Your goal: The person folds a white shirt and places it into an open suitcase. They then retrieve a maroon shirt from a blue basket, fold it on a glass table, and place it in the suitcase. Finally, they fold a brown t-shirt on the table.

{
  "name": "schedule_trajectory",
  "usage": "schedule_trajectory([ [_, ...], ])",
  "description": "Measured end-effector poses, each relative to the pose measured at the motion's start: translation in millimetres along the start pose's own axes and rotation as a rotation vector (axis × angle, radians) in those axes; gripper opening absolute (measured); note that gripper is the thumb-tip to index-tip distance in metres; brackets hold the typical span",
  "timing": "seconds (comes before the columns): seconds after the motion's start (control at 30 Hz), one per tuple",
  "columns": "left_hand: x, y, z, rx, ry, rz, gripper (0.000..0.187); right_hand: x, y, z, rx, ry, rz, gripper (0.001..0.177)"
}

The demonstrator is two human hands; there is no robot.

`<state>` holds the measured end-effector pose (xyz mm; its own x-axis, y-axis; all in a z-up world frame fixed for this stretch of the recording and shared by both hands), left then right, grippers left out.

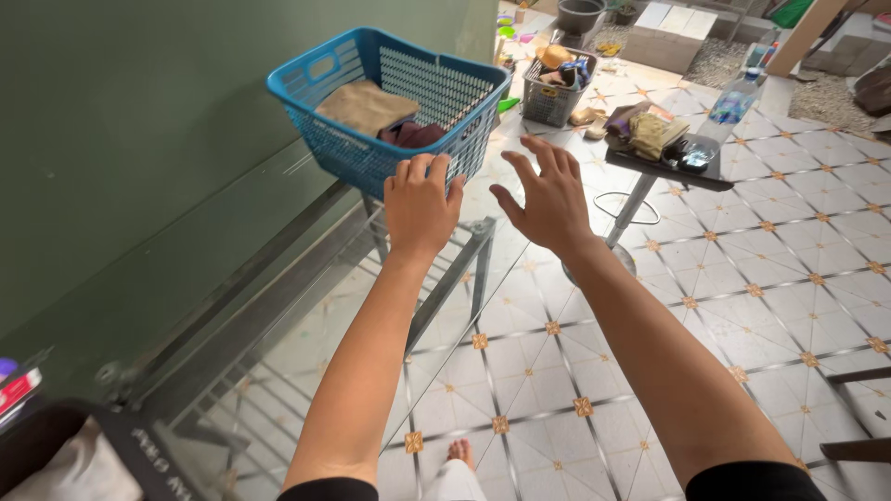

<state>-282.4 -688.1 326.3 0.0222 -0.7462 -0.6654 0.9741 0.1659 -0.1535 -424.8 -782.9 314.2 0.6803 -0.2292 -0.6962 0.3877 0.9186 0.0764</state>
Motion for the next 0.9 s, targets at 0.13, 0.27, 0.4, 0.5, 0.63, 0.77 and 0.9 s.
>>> schedule_trajectory([
  [0.13, 42.0, 9.3, 21.5, -0.019, -0.012, -0.019, 0.031, 25.6, -45.5, 14.7, 0.006, 0.012, -0.030, 0.048],
  [0.27, 86.6, 34.5, 52.7, -0.080, -0.015, 0.019, 0.033, 55.4, -91.1, 45.6, -0.009, 0.017, -0.022, 0.048],
  [0.4, 128.2, 56.5, 101.0, -0.092, -0.043, 0.053, 0.030, 88.7, -133.1, 94.3, -0.032, 0.009, -0.010, 0.048],
  [0.5, 155.0, 71.1, 131.0, -0.109, -0.068, 0.077, 0.029, 115.3, -162.8, 130.7, -0.077, 0.022, -0.010, 0.048],
  [0.63, 183.2, 92.2, 175.5, -0.128, -0.061, 0.094, 0.031, 149.6, -199.1, 182.0, -0.098, 0.027, 0.009, 0.049],
  [0.77, 207.8, 118.8, 200.1, -0.164, -0.060, 0.144, 0.030, 191.4, -221.2, 226.5, -0.151, 0.008, 0.047, 0.045],
  [0.9, 225.5, 167.9, 209.3, -0.242, -0.067, 0.229, 0.030, 241.2, -232.5, 266.1, -0.251, -0.002, 0.168, 0.045],
])
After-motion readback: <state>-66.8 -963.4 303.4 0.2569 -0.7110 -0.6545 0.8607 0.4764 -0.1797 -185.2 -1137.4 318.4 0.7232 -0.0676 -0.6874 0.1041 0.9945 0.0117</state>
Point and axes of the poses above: each hand's wrist, its own z-axis towards the middle knuckle, its own x-axis out of the palm, y = z × x, the point moved 9 cm from there along z, towards the middle knuckle, and after that the axes turned 5 degrees about y, right-handed, at the moved point
